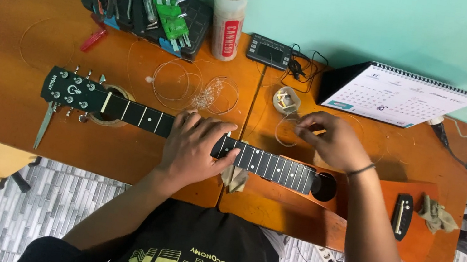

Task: The person replaces a guitar string on an acoustic guitar placed on a wooden table. They thread the string through the bridge, use a string winder to wind it onto the tuning peg, and then use wire cutters to trim the excess string length.

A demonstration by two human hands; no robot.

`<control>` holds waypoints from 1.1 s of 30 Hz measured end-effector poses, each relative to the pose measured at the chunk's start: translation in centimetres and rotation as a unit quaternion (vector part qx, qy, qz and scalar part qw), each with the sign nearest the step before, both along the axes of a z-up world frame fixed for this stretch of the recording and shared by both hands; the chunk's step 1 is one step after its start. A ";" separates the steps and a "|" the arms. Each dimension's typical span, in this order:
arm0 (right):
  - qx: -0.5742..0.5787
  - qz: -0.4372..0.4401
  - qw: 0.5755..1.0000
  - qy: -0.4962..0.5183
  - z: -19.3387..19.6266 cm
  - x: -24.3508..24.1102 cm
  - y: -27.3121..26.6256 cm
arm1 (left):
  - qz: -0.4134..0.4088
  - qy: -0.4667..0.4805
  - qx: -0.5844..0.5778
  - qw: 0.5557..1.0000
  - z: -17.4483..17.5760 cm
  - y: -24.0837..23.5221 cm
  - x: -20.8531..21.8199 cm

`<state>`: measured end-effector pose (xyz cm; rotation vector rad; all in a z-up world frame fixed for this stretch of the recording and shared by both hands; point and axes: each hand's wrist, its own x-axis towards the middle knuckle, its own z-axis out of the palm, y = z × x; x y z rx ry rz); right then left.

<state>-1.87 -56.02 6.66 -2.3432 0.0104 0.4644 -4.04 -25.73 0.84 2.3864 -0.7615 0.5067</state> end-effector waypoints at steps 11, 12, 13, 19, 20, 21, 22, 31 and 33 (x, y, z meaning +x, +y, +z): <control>0.225 -0.051 0.966 -0.115 1.5 -3.1 0.6 | -0.121 0.210 -0.171 0.955 5.2 -3.7 2.7; 0.259 -0.035 0.957 -0.127 1.2 -3.4 0.4 | -0.139 0.245 -0.185 0.941 6.1 -4.1 3.0; 0.259 -0.033 0.957 -0.127 1.2 -3.5 0.5 | -0.137 0.245 -0.186 0.942 6.6 -4.2 3.3; 0.291 -0.021 0.948 -0.128 1.3 -4.3 0.0 | -0.217 0.394 -0.199 0.871 8.0 -5.6 4.3; 0.293 -0.021 0.947 -0.130 1.6 -4.2 0.1 | -0.221 0.383 -0.212 0.872 7.8 -5.7 4.4; 0.296 -0.021 0.946 -0.133 1.9 -4.1 0.2 | -0.224 0.372 -0.224 0.872 7.5 -5.8 4.5; 0.296 -0.020 0.946 -0.133 2.1 -4.1 0.2 | -0.224 0.372 -0.225 0.872 7.3 -5.8 4.5; 0.315 0.049 0.946 -0.060 3.0 -4.2 -0.2 | -0.183 0.381 -0.360 0.832 6.6 -5.2 4.8; 0.316 0.063 0.945 -0.045 2.8 -4.2 -0.4 | -0.202 0.404 -0.418 0.788 5.7 -5.2 5.0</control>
